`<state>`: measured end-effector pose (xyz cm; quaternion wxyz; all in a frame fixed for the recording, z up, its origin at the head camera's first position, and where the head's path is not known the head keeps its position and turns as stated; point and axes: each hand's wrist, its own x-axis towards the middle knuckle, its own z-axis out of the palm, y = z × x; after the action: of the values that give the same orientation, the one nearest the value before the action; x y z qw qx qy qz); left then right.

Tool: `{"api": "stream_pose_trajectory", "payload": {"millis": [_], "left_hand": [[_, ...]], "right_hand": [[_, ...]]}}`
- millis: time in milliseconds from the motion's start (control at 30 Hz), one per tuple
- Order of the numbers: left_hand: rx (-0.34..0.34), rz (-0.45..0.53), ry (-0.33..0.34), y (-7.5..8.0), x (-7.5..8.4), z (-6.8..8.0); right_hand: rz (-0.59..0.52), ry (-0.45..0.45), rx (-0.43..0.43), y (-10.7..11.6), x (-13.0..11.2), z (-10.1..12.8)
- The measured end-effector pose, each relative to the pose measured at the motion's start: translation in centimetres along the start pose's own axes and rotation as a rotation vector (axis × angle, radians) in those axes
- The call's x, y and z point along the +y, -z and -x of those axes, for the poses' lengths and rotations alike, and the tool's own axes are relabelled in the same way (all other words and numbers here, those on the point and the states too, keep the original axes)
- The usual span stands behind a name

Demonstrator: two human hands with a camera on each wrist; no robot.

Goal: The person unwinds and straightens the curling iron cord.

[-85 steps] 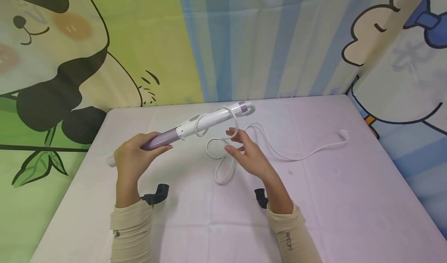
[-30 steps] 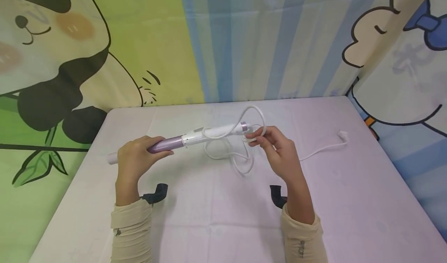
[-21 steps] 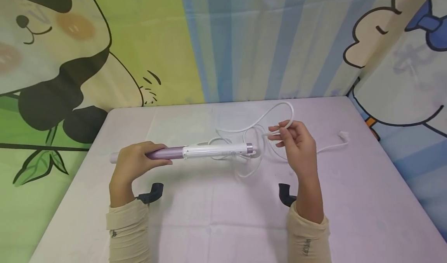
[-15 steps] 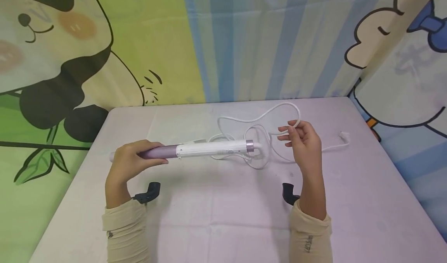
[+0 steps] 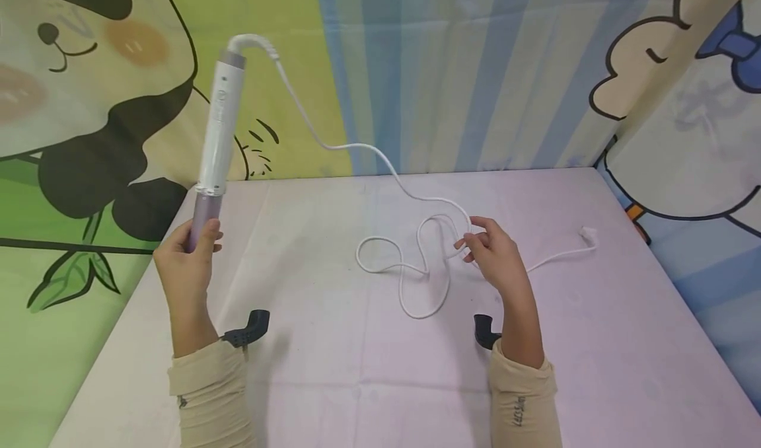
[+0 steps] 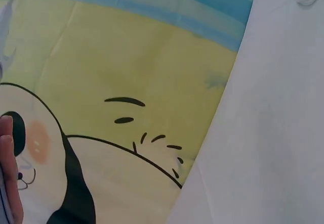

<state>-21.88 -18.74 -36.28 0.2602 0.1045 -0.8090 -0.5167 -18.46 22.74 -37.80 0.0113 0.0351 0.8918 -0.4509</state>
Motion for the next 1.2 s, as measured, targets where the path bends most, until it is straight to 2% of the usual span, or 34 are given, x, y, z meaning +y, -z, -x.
{"api": "stream_pose_trajectory", "payload": {"millis": [100,200,367,633,733,967,1200], "left_hand": [[0.042,0.003,0.096,0.4,-0.5,-0.3],[0.036,-0.015,0.162,0.6,-0.8,-0.5],[0.011,-0.088,0.217,0.9,-1.4,-0.8],[-0.036,-0.332,0.273,2.8,-3.3,-1.3],[-0.085,-0.424,0.305,3.4,-4.3,-1.4],[-0.259,-0.634,0.404,3.5,-6.8,-1.7],[-0.375,-0.682,0.437,3.1,-9.0,-1.6]], "right_hand": [[0.025,0.010,-0.039,-0.2,0.1,-0.2],[0.033,0.029,-0.065,-0.3,0.1,-0.2],[0.035,0.031,-0.079,0.0,-0.2,0.0],[0.030,0.027,-0.090,0.6,-0.1,0.1],[0.020,0.026,-0.104,0.5,-0.1,0.1],[0.034,0.020,-0.115,0.9,0.2,0.5],[0.018,0.007,-0.125,1.0,0.5,0.8]]}}
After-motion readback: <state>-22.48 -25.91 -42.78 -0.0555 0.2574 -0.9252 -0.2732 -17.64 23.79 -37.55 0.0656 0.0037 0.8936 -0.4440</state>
